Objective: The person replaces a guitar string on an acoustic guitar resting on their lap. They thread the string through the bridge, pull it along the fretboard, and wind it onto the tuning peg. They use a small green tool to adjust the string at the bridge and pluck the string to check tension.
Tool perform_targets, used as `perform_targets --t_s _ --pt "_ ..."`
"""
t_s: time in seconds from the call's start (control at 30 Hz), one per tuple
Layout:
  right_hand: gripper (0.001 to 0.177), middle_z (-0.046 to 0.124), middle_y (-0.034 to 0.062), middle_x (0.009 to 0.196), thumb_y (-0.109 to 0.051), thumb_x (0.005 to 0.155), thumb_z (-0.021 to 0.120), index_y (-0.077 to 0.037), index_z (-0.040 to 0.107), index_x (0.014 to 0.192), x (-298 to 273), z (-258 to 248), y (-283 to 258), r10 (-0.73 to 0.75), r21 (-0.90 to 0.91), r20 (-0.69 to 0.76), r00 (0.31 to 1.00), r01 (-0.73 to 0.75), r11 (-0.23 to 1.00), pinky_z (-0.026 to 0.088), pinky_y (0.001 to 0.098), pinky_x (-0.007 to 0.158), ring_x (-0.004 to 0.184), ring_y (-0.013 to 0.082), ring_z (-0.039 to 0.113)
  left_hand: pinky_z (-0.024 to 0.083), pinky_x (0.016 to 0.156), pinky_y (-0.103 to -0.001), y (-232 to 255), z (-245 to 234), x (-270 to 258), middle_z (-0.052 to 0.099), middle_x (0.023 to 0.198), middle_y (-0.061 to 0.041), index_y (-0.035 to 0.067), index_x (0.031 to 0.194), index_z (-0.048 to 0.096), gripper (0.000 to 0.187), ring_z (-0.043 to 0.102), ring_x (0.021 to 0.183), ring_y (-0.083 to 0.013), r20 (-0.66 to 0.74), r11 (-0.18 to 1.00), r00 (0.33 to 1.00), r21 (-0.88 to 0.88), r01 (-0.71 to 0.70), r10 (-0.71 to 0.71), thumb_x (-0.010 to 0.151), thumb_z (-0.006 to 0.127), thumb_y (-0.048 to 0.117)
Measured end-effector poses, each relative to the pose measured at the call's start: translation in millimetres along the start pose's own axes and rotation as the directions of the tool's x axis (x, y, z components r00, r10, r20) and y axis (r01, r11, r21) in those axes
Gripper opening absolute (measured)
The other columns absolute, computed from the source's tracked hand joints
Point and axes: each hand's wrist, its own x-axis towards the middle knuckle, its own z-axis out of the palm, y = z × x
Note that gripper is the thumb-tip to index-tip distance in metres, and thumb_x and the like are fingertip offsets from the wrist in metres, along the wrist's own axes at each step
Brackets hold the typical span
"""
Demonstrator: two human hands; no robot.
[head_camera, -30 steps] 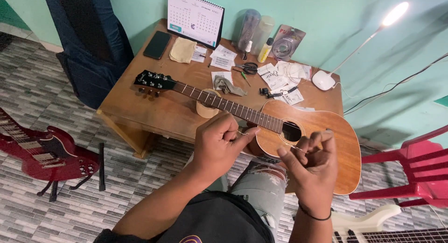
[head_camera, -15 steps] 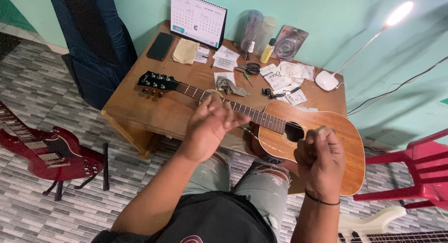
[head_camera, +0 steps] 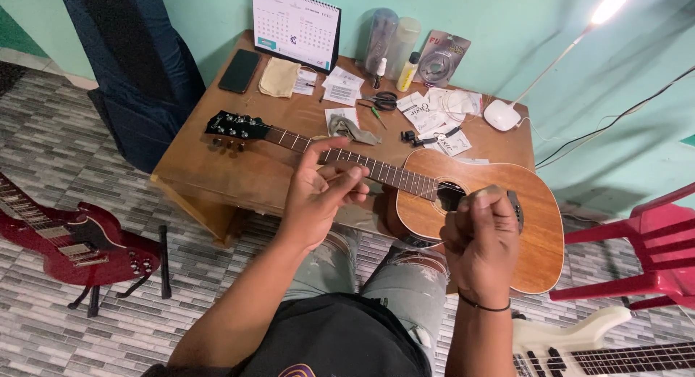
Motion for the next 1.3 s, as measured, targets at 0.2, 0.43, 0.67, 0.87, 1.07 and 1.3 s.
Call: perform_targets --t_s 0.2,0.43,0.67,0.87,1.07,1.3 --pt "0.021 0.022 -0.0055 0.061 -0.013 0.105 0.059 -0.013 0.053 0.084 -5.5 17.8 4.5 -0.032 -0.062 -0.025 0.999 0.030 0.998 0.018 0.0191 0.041 0.047 0.0035 0.018 0.068 0.072 -0.037 -3.9 6.9 -14.4 0.072 0.093 -0.020 0.000 0.110 0.064 0.029 0.075 0.080 -0.0239 0.097 0.930 0.959 0.234 -0.283 0.268 0.096 0.068 0.025" --pt "0.021 0.026 -0.0050 0.056 -0.014 0.104 0.062 -0.008 0.057 0.084 -10.4 22.2 9.9 0.005 -0.051 -0.052 0.999 -0.008 0.999 0.019 0.0189 0.041 0.046 0.0028 0.019 0.066 0.068 -0.031 3.2 23.2 -29.0 0.073 0.089 -0.019 -0.005 0.107 0.064 0.030 0.076 0.075 -0.0207 0.036 0.952 0.973 0.199 -0.231 0.229 0.087 0.081 0.008" --pt "0.022 0.029 0.0007 0.055 -0.010 0.105 0.060 -0.004 0.059 0.083 -14.6 20.3 8.3 -0.098 -0.186 0.043 0.994 0.104 0.977 0.022 0.0223 0.041 0.046 0.0074 0.022 0.066 0.060 -0.030 6.8 16.1 -26.3 0.072 0.091 -0.019 -0.008 0.118 0.070 0.036 0.073 0.067 -0.0181 0.047 0.963 0.999 0.269 -0.026 0.014 0.085 0.080 0.001" --pt "0.023 0.036 0.0042 0.049 -0.008 0.105 0.057 0.000 0.060 0.084 -12.3 16.6 3.8 -0.207 -0.313 0.177 0.962 0.254 0.915 0.029 0.0240 0.042 0.044 0.0100 0.029 0.058 0.052 -0.021 15.9 10.5 -27.1 0.066 0.084 -0.013 -0.011 0.121 0.069 0.040 0.066 0.060 -0.0104 0.164 0.942 0.962 0.292 0.163 -0.217 0.087 0.080 0.009" --pt "0.022 0.041 0.0054 0.046 -0.007 0.103 0.059 0.001 0.064 0.084 -13.4 16.6 2.1 -0.235 -0.403 0.203 0.951 0.300 0.865 0.031 0.0243 0.044 0.044 0.0109 0.032 0.058 0.068 -0.022 3.9 7.8 -24.6 0.070 0.079 -0.009 -0.005 0.112 0.072 0.030 0.069 0.073 -0.0107 0.235 0.959 0.933 0.145 0.243 -0.272 0.099 0.068 0.021" --pt "0.023 0.041 0.0035 0.052 -0.011 0.106 0.056 -0.001 0.063 0.087 -13.0 7.1 15.4 -0.145 -0.301 0.153 0.977 0.186 0.935 0.029 0.0239 0.043 0.046 0.0083 0.032 0.061 0.074 -0.032 -10.9 1.2 -18.8 0.052 0.058 -0.006 -0.004 0.146 0.048 0.048 0.073 0.073 -0.0242 0.247 0.946 0.944 -0.183 0.268 -0.219 0.104 0.057 0.017"
